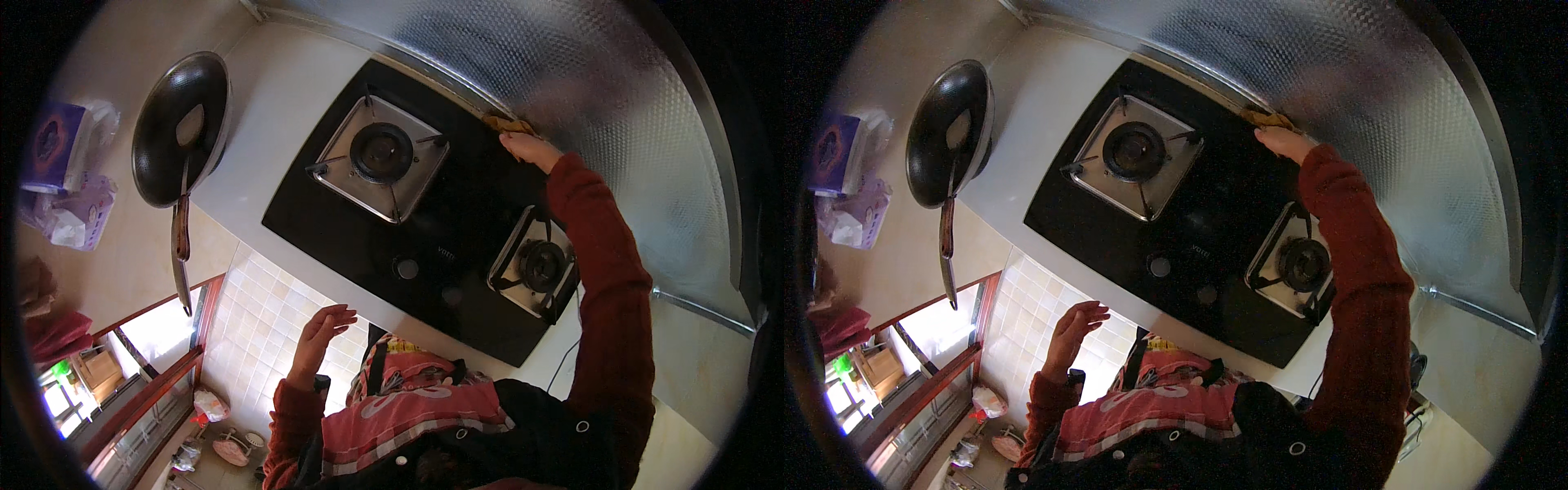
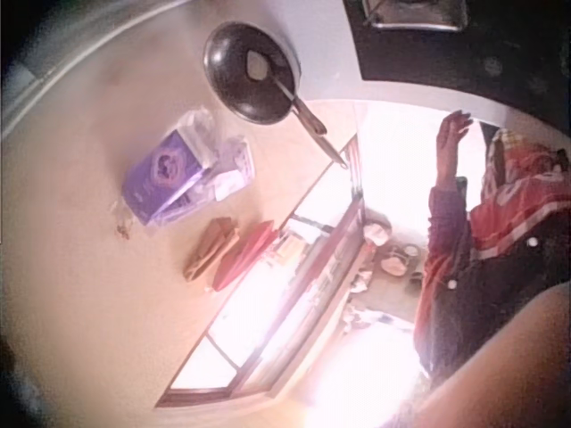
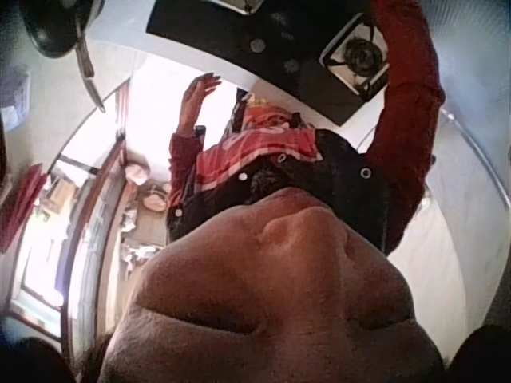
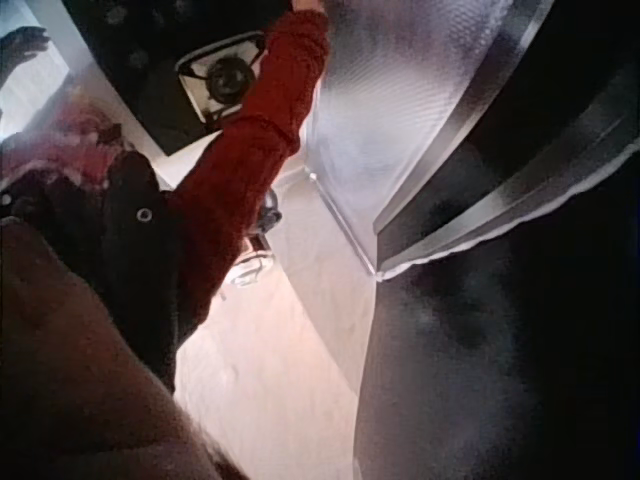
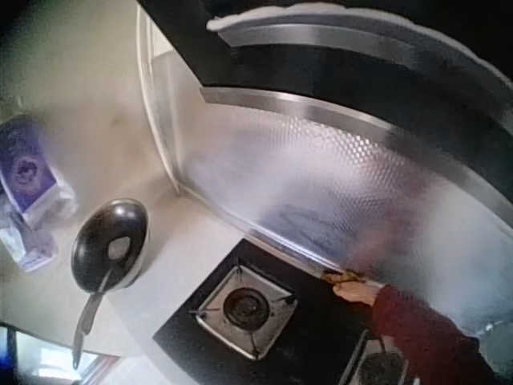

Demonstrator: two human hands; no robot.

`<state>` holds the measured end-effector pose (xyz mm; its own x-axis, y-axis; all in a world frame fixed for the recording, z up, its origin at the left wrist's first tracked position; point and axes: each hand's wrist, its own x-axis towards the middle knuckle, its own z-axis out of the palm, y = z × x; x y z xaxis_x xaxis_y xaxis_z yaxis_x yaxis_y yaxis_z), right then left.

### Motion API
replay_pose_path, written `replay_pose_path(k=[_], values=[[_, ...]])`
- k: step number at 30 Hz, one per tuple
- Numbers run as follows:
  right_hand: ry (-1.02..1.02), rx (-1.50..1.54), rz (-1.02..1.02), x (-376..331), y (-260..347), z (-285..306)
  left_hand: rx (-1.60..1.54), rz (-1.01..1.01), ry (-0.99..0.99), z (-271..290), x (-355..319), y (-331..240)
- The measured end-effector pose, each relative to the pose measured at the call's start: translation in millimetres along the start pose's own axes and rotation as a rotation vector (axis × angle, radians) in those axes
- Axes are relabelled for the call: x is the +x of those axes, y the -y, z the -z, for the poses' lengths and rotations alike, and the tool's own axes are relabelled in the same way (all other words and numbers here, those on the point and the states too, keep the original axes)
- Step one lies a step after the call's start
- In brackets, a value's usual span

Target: The person rinses a yellow cloth at the sink, then wipes the stainless steel backsplash above the stove and the stovetop surface. They remove one metal burner grate, wipe underneath it, and continue cleaning the remaining stovetop area.

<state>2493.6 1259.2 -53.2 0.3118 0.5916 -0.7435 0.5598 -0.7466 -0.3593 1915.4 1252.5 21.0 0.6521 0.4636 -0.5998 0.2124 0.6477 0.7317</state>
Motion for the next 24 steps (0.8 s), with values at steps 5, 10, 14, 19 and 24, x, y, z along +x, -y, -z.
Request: replay_pose_path(k=[5,10,14,19,24], values=[[0.022,0.064,-0.087,-59,-49,1,0.063,-0.038,-0.030,12,3,-14],[0.073,0.749,-0.181,-132,-108,10,0.073,-0.035,0.040,-3,10,-23],[0.021,1.039,-0.068,-153,-130,19,0.094,-0.048,0.059,-30,10,-25],[-0.029,1.213,-0.123,-148,-127,15,0.112,-0.061,0.063,-63,2,-22],[-0.087,1.342,-0.215,-141,-121,18,0.114,-0.072,0.025,-82,-6,-11]])
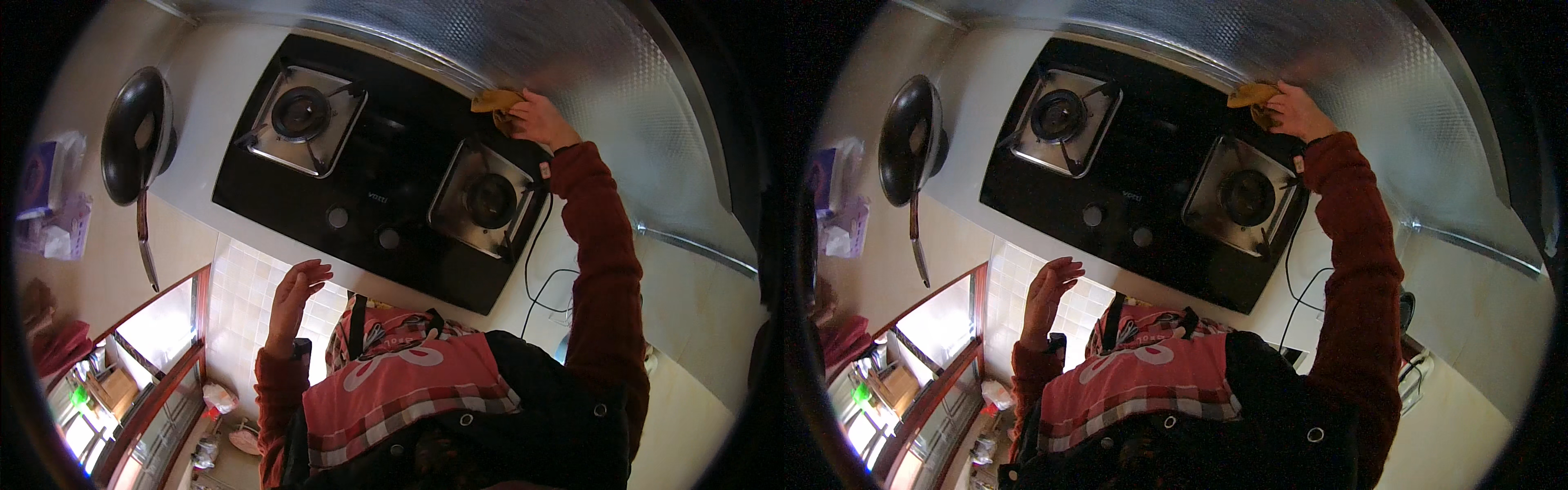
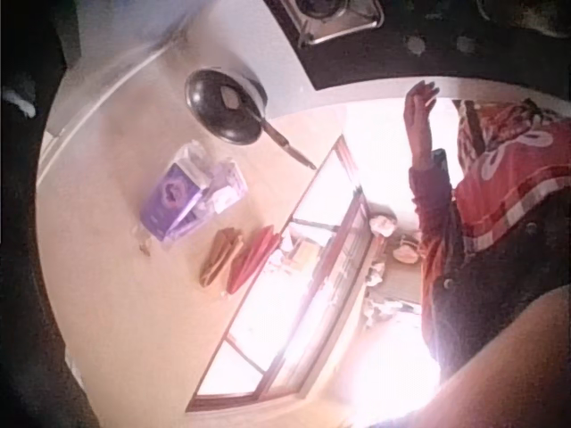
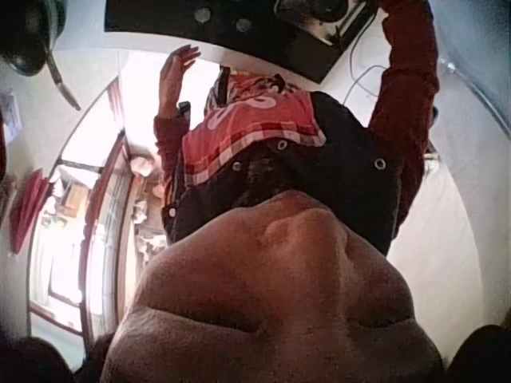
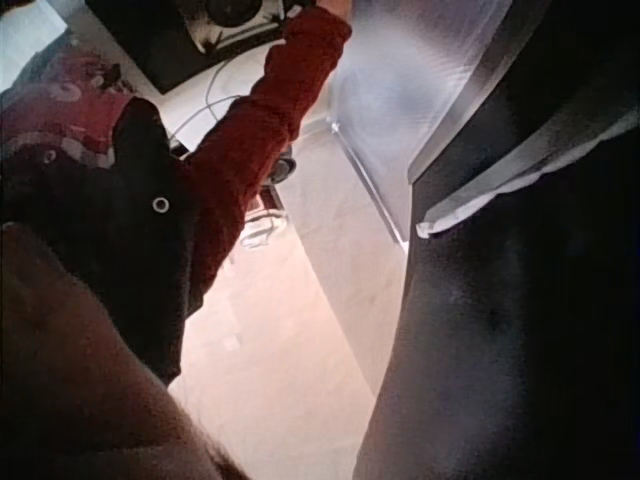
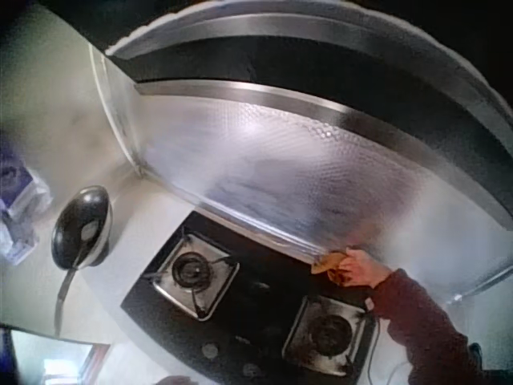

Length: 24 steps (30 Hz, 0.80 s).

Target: The person rinses a yellow cloth at the sink, then wipes the stainless steel backsplash above the stove and the stovetop surface. They remove one metal burner grate, wipe underneath it, and continue cleaning the remaining stovetop area.

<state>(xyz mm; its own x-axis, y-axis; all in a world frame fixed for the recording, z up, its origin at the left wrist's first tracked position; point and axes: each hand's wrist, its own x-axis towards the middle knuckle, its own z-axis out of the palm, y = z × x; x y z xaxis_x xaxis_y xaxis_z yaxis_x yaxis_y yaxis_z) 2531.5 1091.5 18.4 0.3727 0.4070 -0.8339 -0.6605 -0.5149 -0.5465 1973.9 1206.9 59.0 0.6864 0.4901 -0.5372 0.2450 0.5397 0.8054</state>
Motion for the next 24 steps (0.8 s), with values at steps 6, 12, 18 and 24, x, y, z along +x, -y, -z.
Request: replay_pose_path(k=[6,12,18,24], values=[[0.325,-0.943,0.380,-6,8,-57,-0.002,0.036,-0.016,-11,-1,9],[0.135,-0.958,0.271,39,-3,-96,0.027,0.036,0.025,-6,6,7],[0.062,-1.255,0.222,68,-9,-34,-0.019,0.028,-0.039,21,6,11],[0.009,-1.163,0.009,73,14,-114,-0.076,0.099,-0.018,33,17,26]])
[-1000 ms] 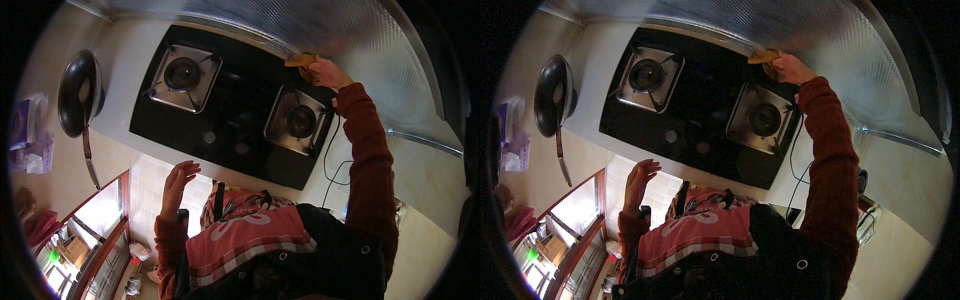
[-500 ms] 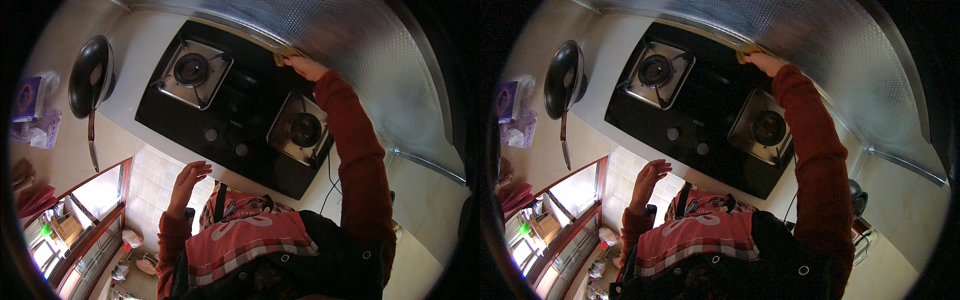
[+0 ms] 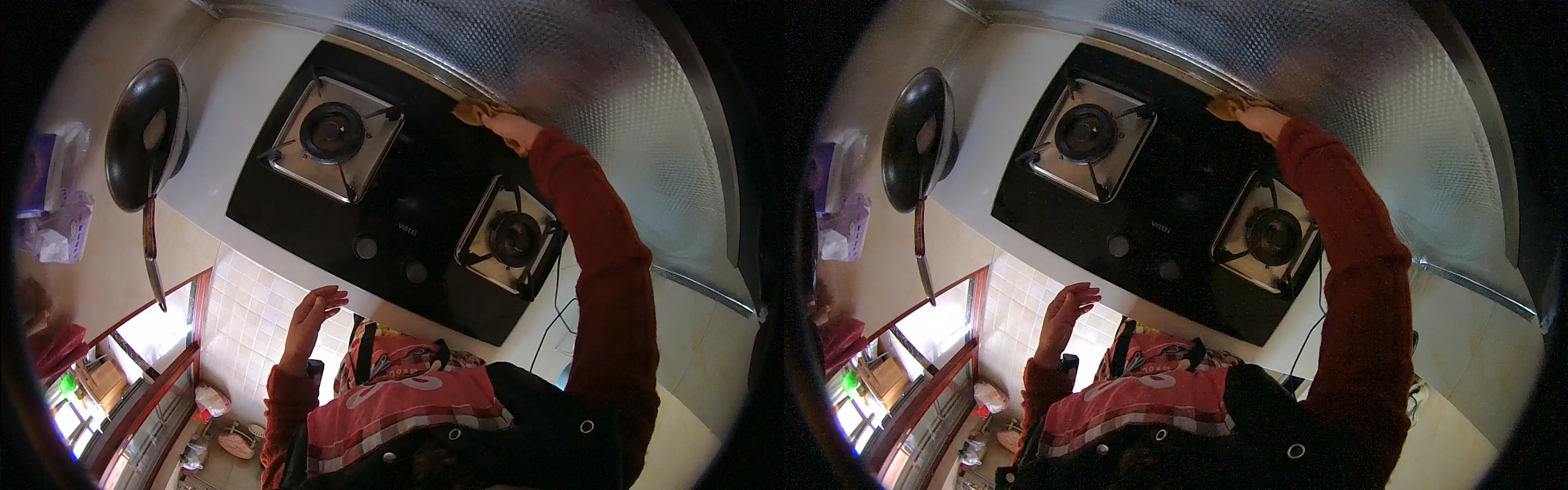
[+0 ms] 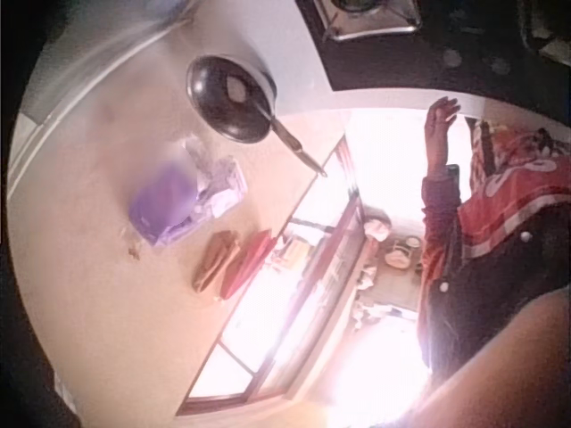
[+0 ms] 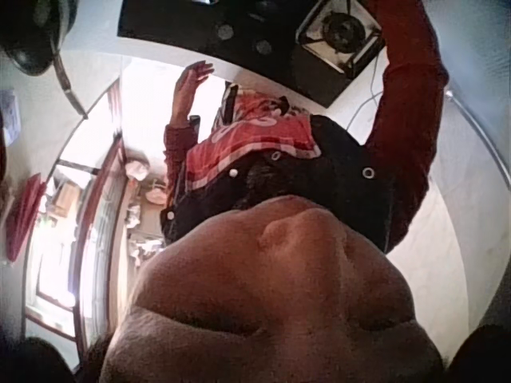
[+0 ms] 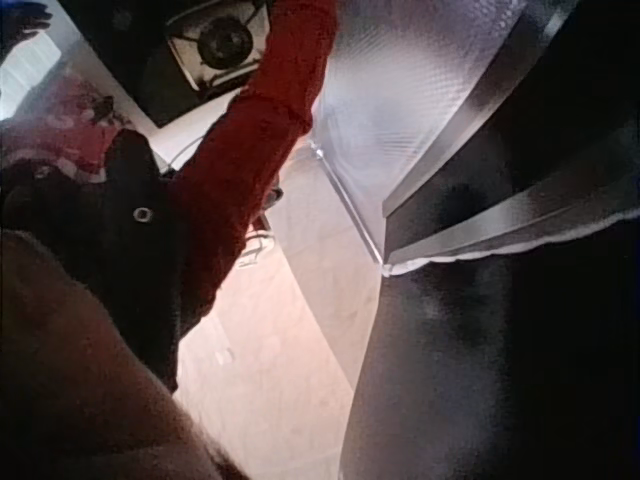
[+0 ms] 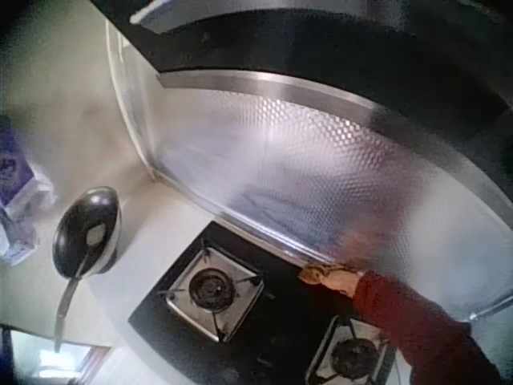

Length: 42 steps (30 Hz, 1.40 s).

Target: The person rinses a yellow cloth at the sink, then wipes the stainless steel backsplash above the stove and the stovetop surface. They remove one metal burner grate, wipe underneath it, and continue cleaning the remaining stovetop area.

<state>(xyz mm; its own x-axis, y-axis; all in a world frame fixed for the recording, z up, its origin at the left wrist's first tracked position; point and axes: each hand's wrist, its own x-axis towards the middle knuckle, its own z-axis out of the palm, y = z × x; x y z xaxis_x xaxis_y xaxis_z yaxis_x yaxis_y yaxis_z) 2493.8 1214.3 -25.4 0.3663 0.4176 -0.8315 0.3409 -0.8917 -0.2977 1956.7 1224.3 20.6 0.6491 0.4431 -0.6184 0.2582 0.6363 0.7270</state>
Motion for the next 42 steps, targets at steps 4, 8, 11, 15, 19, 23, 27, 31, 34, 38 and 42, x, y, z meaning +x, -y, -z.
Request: replay_pose_path(k=[4,8,11,15,19,23,27,31,34,38,42], values=[[-0.223,-0.375,0.166,17,75,-22,0.012,0.001,0.046,5,8,-2],[-0.567,-0.219,-0.011,30,90,-47,0.049,0.031,0.055,6,12,-10],[-0.606,-0.305,0.139,19,69,-38,0.090,0.028,0.087,7,11,-20],[-0.523,0.317,0.276,-32,4,-7,0.124,0.023,0.096,10,9,-32],[-0.624,1.206,0.357,-100,-116,-8,0.097,-0.014,0.117,12,10,-40],[-1.210,1.136,-0.131,-131,-238,-6,0.090,-0.005,0.136,11,13,-41],[-1.066,0.891,0.094,-110,-274,6,0.116,0.030,0.111,15,13,-38],[-0.975,0.688,0.154,-66,-217,-9,0.064,0.008,0.094,27,9,-38],[-1.000,0.635,0.010,-42,-142,-20,0.063,0.025,0.085,39,11,-38],[-0.722,0.720,0.115,-33,-25,-23,0.041,0.018,0.092,51,20,-42],[-0.559,0.519,0.341,-9,79,-47,0.060,0.017,0.107,57,29,-51]])
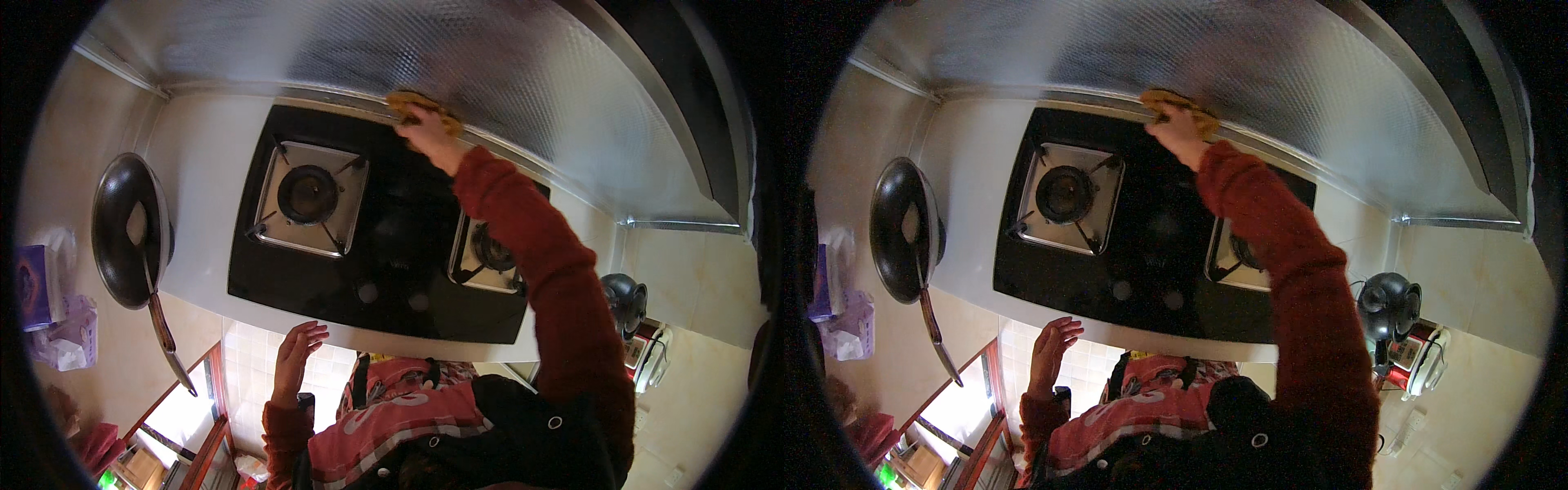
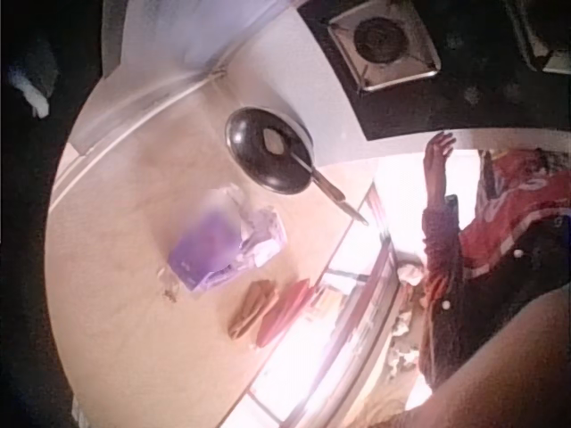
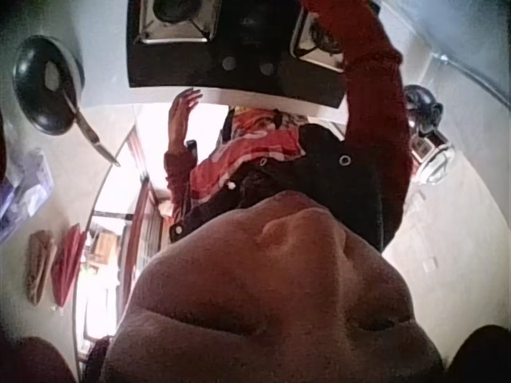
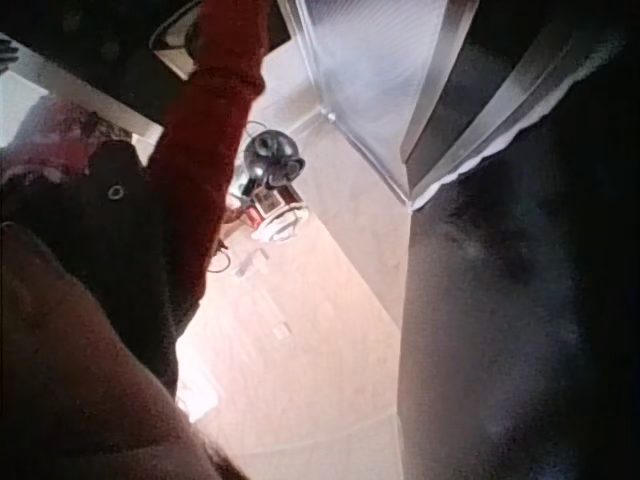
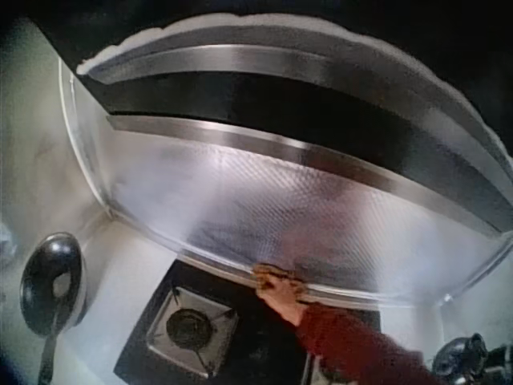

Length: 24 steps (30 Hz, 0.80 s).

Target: The person rinses a yellow cloth at the sink, then wipes the stainless steel backsplash above the stove and the stovetop surface. They remove one metal burner grate, wipe underneath it, and continue cleaning the remaining stovetop area.

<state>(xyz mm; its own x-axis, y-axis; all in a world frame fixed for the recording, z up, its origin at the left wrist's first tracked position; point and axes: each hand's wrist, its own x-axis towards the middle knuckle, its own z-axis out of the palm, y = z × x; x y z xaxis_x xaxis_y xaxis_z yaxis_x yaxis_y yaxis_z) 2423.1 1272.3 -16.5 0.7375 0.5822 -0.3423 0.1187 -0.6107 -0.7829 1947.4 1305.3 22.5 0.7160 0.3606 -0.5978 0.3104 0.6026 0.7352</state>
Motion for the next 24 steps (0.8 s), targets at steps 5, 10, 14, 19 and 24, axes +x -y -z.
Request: replay_pose_path(k=[5,10,14,19,24], values=[[0.055,-0.162,-0.040,-11,-8,18,0.034,-0.037,-0.033,20,-1,-18],[0.348,-0.240,-0.185,-61,-47,156,0.020,-0.029,-0.066,35,-5,-25],[0.500,-0.553,0.080,-65,-85,196,0.054,-0.058,-0.074,29,-7,-23],[0.468,-0.158,0.001,-42,-90,189,0.086,-0.048,-0.030,8,-5,-20],[0.452,-0.031,-0.004,-31,-71,150,0.100,-0.046,0.017,-19,0,-16]])
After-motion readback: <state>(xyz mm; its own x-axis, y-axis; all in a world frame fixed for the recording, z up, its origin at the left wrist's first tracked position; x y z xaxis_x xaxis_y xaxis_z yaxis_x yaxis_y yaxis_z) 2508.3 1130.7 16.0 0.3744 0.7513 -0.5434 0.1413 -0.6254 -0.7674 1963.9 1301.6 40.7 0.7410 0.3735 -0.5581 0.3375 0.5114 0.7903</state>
